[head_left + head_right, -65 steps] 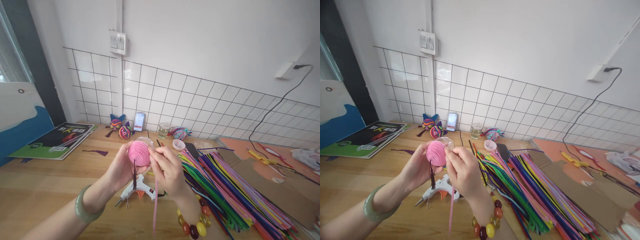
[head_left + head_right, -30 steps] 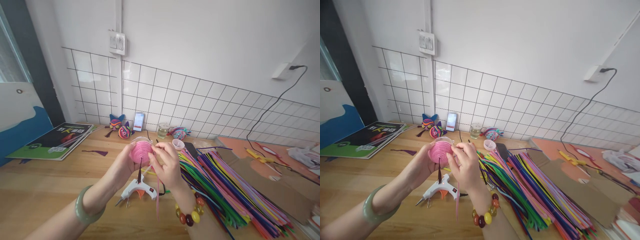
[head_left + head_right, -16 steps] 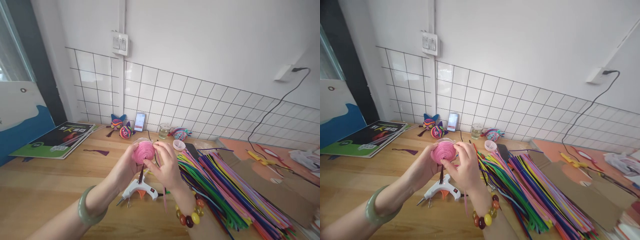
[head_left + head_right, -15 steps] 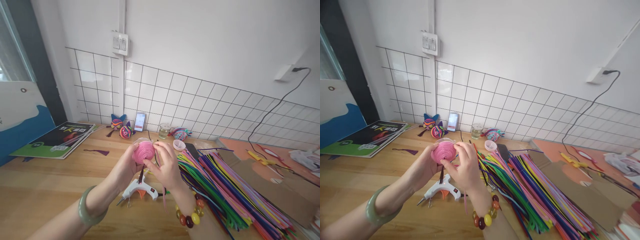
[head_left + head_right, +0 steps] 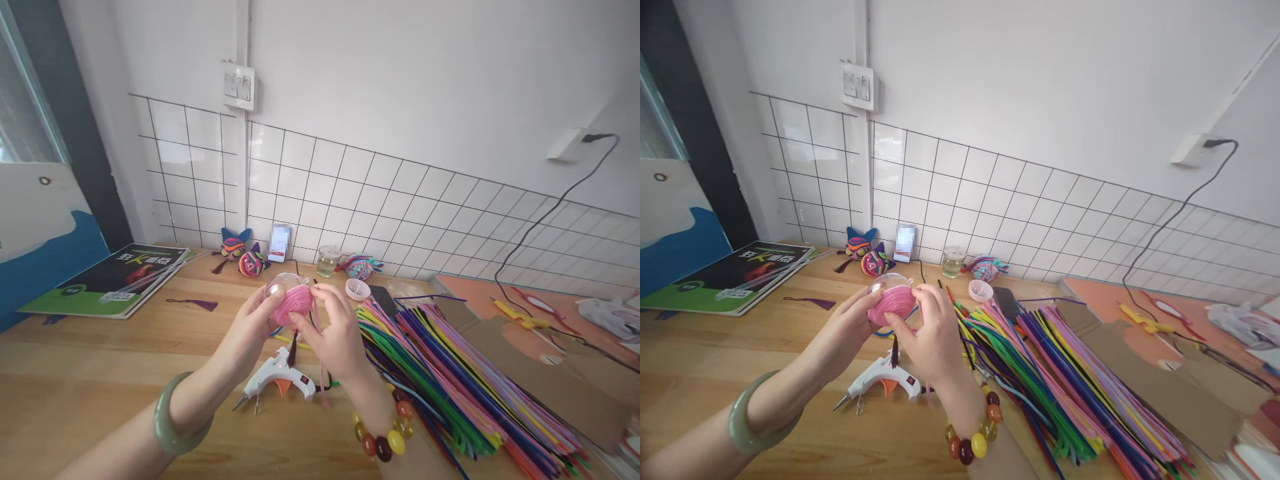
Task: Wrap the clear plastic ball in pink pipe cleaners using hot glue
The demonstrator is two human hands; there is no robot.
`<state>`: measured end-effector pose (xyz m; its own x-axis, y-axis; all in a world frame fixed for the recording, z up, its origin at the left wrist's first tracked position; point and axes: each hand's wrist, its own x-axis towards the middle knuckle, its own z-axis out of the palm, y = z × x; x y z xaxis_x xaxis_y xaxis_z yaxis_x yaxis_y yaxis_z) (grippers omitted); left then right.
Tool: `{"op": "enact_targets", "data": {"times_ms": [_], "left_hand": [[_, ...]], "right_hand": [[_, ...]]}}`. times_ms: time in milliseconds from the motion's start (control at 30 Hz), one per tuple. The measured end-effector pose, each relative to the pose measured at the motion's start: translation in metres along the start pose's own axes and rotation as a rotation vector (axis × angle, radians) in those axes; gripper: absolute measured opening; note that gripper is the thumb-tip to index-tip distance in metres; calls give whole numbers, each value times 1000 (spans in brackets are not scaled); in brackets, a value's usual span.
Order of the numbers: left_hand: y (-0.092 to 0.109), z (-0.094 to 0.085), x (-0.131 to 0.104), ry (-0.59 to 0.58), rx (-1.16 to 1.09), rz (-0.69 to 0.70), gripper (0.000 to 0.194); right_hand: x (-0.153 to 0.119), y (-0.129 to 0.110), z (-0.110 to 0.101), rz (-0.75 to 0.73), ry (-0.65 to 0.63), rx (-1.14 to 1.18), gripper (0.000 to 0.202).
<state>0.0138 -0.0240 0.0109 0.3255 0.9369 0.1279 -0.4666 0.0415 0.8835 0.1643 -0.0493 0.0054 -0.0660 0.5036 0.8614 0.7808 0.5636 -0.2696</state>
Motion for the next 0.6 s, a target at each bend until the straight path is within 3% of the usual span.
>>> {"op": "enact_targets", "data": {"times_ms": [267,600], "left_hand": [[5,-2,2,-78,2,14,32],[4,-3,1,-66,-24,-5,32]], "right_hand": [[-1,1,1,5,-12,6,33],[0,-1,-3,25,-31,40,31]]}}
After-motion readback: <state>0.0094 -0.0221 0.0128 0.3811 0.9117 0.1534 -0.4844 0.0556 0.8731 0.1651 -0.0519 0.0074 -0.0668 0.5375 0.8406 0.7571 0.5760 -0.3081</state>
